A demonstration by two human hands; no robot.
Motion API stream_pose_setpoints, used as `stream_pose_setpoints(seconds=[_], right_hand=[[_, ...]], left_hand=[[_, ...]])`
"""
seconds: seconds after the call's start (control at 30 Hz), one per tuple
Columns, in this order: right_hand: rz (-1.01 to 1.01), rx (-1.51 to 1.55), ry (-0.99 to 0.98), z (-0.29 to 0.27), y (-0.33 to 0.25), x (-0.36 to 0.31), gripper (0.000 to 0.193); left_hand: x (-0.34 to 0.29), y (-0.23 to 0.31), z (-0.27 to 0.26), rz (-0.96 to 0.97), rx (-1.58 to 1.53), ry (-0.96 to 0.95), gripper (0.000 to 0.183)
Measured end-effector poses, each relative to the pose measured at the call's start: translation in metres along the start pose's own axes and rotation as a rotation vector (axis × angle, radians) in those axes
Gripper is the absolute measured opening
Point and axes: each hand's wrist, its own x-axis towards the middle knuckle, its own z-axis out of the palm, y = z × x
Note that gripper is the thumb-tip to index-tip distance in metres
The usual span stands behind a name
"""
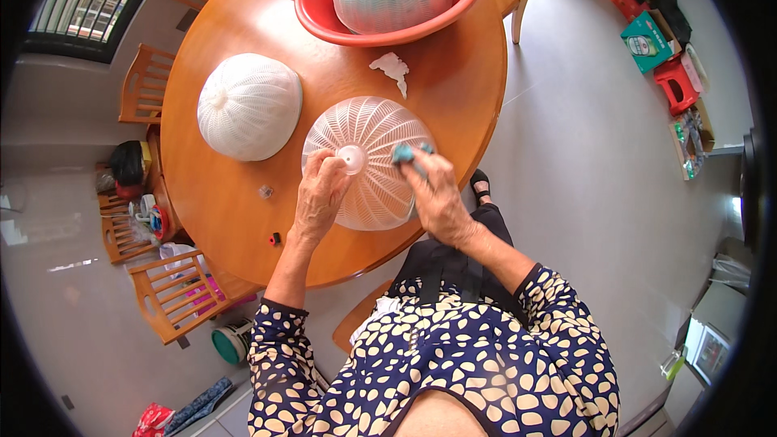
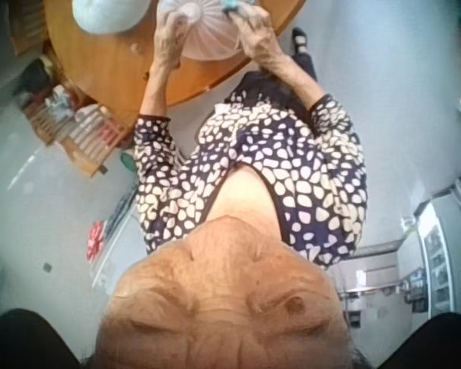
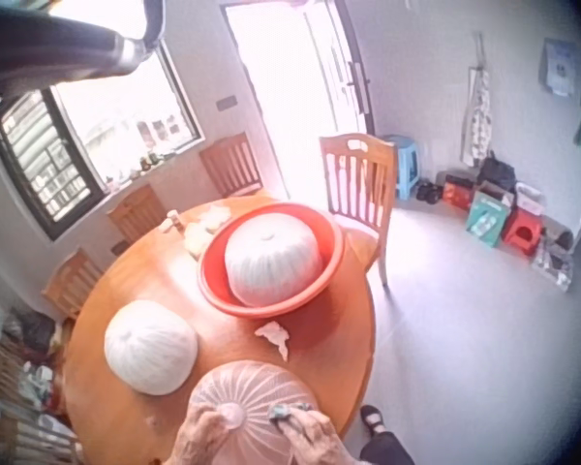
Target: The person wipes the interior and exterior surfaces of white plastic baskets using a tissue and a cloth. They handle the baskets one at a time, rotating them to access different areas, and switch between cleaning materials during the process.
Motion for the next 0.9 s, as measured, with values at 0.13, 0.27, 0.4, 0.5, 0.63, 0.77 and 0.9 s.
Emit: stream_pose_setpoints(seconds=[0.13, 0.27, 0.4, 0.5, 0.63, 0.77, 0.9], right_hand=[[0.219, 0.091, 0.087, 0.005, 0.03, 0.036, 0.044], [0.12, 0.072, 0.074, 0.001, 0.031, 0.06, 0.041], [-0.172, -0.037, -0.099, -0.003, -0.013, 0.041, 0.037], [-0.2, -0.036, -0.095, 0.008, -0.02, 0.023, 0.036], [-0.093, -0.003, -0.041, 0.007, -0.003, 0.053, 0.037], [0.103, 0.113, 0.074, 0.023, 0.021, 0.083, 0.031], [0.552, 0.423, -0.088, 0.041, 0.075, 0.096, 0.032]], left_hand=[[0.014, 0.005, -0.002, 0.203, 0.246, 0.113, 0.019], [0.013, 0.007, 0.016, 0.119, 0.116, 0.189, 0.021], [0.009, 0.015, 0.032, -0.08, 0.062, 0.277, 0.023], [0.007, 0.02, 0.038, -0.113, 0.031, 0.316, 0.021], [0.005, 0.016, 0.039, -0.141, 0.032, 0.308, 0.027], [0.003, 0.011, 0.044, -0.149, 0.05, 0.321, 0.031], [0.003, 0.016, 0.041, -0.205, -0.003, 0.313, 0.031]])
